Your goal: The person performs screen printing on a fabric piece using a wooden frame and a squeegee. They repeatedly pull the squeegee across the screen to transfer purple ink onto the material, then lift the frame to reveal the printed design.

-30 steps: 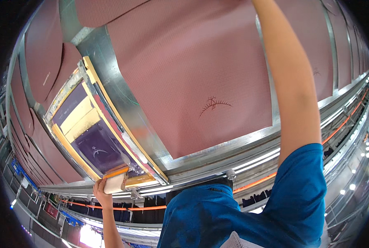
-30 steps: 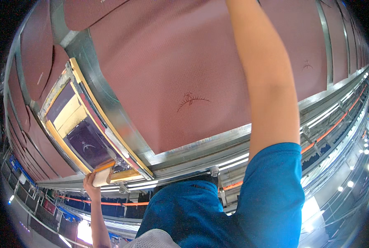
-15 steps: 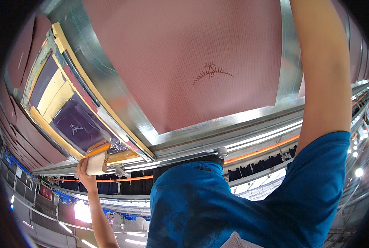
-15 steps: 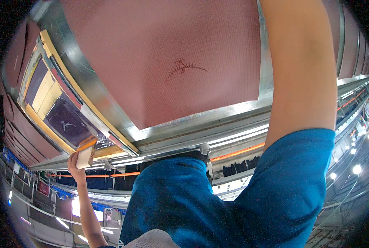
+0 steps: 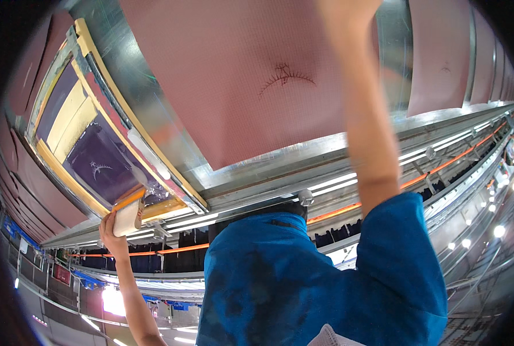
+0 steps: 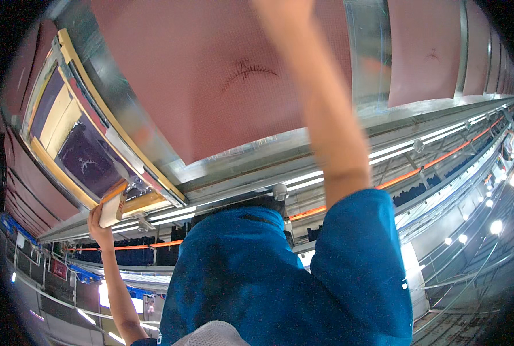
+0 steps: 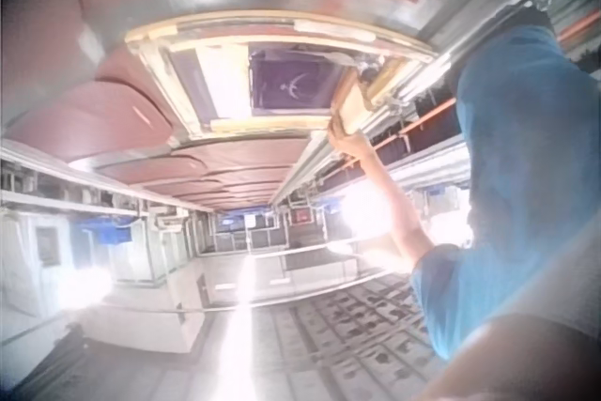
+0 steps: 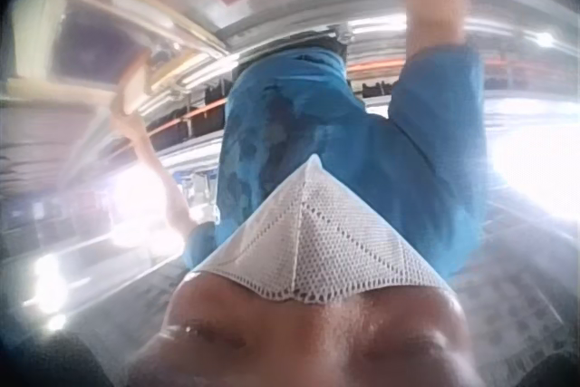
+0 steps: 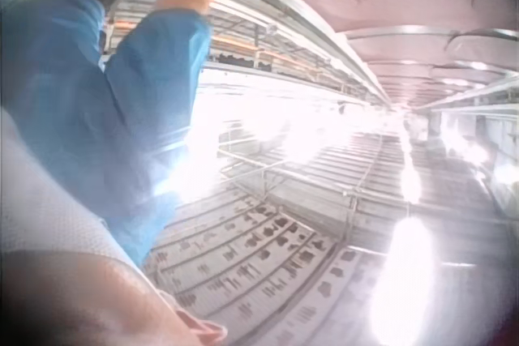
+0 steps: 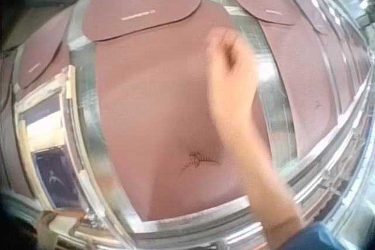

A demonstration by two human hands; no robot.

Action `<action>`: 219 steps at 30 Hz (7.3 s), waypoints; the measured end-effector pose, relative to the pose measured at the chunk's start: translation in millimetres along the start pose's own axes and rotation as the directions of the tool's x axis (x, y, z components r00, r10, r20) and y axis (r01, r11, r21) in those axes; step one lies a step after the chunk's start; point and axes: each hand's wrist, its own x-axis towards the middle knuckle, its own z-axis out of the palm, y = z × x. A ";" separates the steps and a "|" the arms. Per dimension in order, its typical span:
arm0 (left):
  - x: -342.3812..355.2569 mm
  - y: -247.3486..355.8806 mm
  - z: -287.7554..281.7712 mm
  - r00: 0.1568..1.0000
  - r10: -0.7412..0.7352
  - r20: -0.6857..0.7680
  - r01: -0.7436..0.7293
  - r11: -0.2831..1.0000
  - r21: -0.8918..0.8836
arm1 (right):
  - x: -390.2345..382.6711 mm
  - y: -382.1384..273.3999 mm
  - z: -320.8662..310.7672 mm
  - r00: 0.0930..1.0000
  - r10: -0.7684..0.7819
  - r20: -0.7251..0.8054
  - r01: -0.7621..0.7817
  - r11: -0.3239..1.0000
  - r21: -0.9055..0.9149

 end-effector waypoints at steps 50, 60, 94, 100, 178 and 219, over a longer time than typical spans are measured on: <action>-247.8 -250.5 -17.0 0.929 0.087 -0.361 -0.205 0.930 -0.304 | -451.0 -369.5 214.6 0.966 0.040 0.257 -0.030 0.999 -0.040; -256.7 -283.5 -30.9 0.881 0.318 -0.350 -0.380 0.917 -0.123 | -468.3 -393.9 224.4 0.929 0.228 0.292 -0.206 0.973 -0.106; -190.7 -220.4 -30.5 0.812 0.397 -0.428 -0.457 0.888 -0.045 | -587.0 -420.8 175.0 0.689 -0.166 0.706 0.479 0.835 -0.271; -125.0 -222.4 -65.8 0.847 0.363 -0.388 -0.456 0.872 -0.180 | -512.4 -411.1 210.1 0.643 -0.104 0.759 0.493 0.814 -0.306; -283.9 -317.7 -7.7 0.830 0.408 -0.381 -0.448 0.894 -0.018 | -506.7 -412.8 238.7 0.960 0.223 0.172 -0.155 0.929 -0.337; -176.3 -326.6 -53.6 0.814 0.362 -0.454 -0.452 0.886 -0.106 | -606.5 -482.7 264.8 0.654 -0.087 0.751 0.569 0.710 -0.413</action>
